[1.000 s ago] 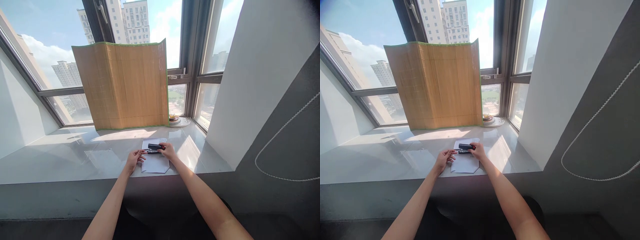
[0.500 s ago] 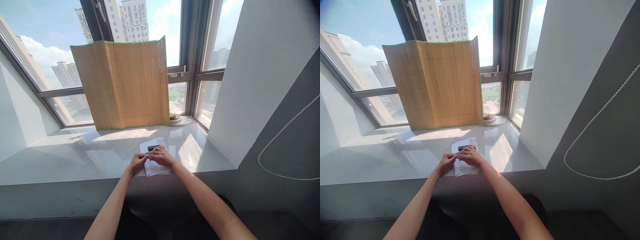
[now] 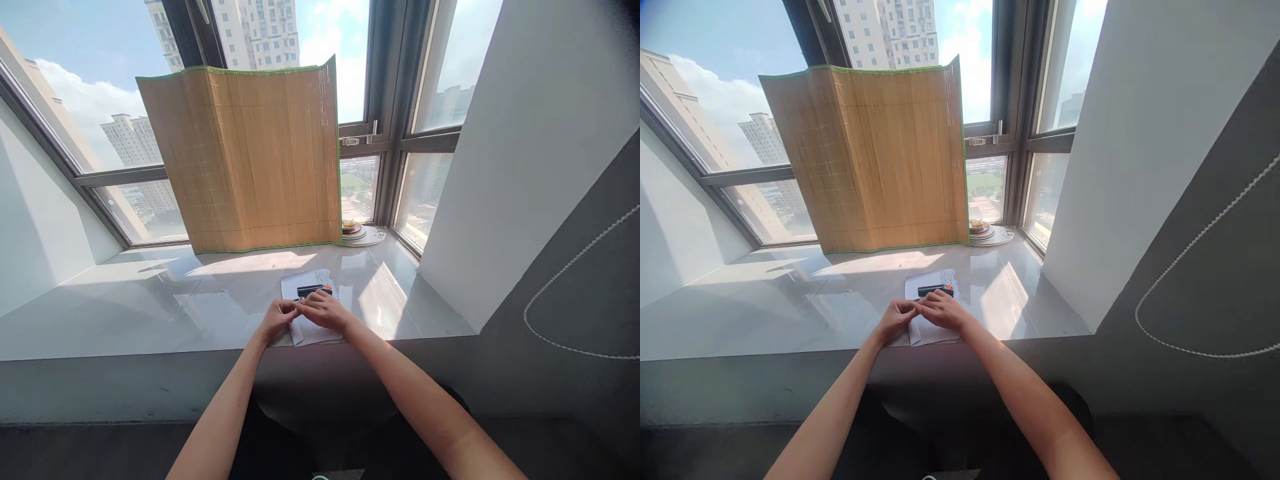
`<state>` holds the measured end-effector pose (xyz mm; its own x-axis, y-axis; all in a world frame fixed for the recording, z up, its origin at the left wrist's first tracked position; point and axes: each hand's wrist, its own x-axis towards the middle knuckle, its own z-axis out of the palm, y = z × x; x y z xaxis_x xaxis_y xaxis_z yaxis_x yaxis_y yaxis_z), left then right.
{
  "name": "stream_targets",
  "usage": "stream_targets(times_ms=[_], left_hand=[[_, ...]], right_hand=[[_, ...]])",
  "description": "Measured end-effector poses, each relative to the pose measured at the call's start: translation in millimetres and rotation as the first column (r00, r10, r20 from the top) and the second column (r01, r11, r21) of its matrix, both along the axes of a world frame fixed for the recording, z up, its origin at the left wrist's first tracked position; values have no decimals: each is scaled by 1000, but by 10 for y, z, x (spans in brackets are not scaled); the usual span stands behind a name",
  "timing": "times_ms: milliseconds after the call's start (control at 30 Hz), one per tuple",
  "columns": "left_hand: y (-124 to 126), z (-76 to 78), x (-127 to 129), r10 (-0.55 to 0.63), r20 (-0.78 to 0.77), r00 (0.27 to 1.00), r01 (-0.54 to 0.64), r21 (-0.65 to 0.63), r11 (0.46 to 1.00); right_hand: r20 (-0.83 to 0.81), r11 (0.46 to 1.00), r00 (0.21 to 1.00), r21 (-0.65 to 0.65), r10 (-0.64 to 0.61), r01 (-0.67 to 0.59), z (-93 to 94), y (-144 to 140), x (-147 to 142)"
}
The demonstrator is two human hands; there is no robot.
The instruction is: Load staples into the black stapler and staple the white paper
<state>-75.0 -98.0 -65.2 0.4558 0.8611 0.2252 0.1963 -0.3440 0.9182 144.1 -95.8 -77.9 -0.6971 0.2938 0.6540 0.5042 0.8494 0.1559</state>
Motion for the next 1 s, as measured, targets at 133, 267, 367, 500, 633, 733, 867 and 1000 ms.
stream_targets(times_ms=[133, 267, 367, 500, 633, 733, 867, 1000], left_hand=[[10, 7, 12, 49, 21, 999, -49, -17, 999], [14, -6, 36, 70, -27, 997, -70, -8, 997], [14, -18, 43, 62, -49, 997, -61, 10, 998], [25, -27, 36, 62, -77, 995, -62, 2, 998], [27, -20, 36, 58, -79, 995, -58, 13, 998], [3, -21, 37, 76, -37, 996, -74, 42, 996], [79, -32, -24, 479, 86, 874, -485, 237, 842], [534, 7, -203, 789, -57, 612, -720, 371, 586]], right_hand=[[-222, 979, 956, -106, -194, 174, 14, 47, 144], [-448, 687, 522, -514, -726, 514, 43, 331, 590], [-280, 452, 391, -758, -877, 470, 74, 683, 941], [-152, 290, 319, -847, -936, 445, 80, 1114, 1159], [-85, 204, 251, -844, -964, 496, 70, 1293, 1179], [29, 142, 263, -784, -964, 605, 67, 1236, 1164], [134, 188, 373, -682, -918, 706, 20, 931, 1086], [122, 261, 413, -610, -902, 748, -45, 597, 980]])
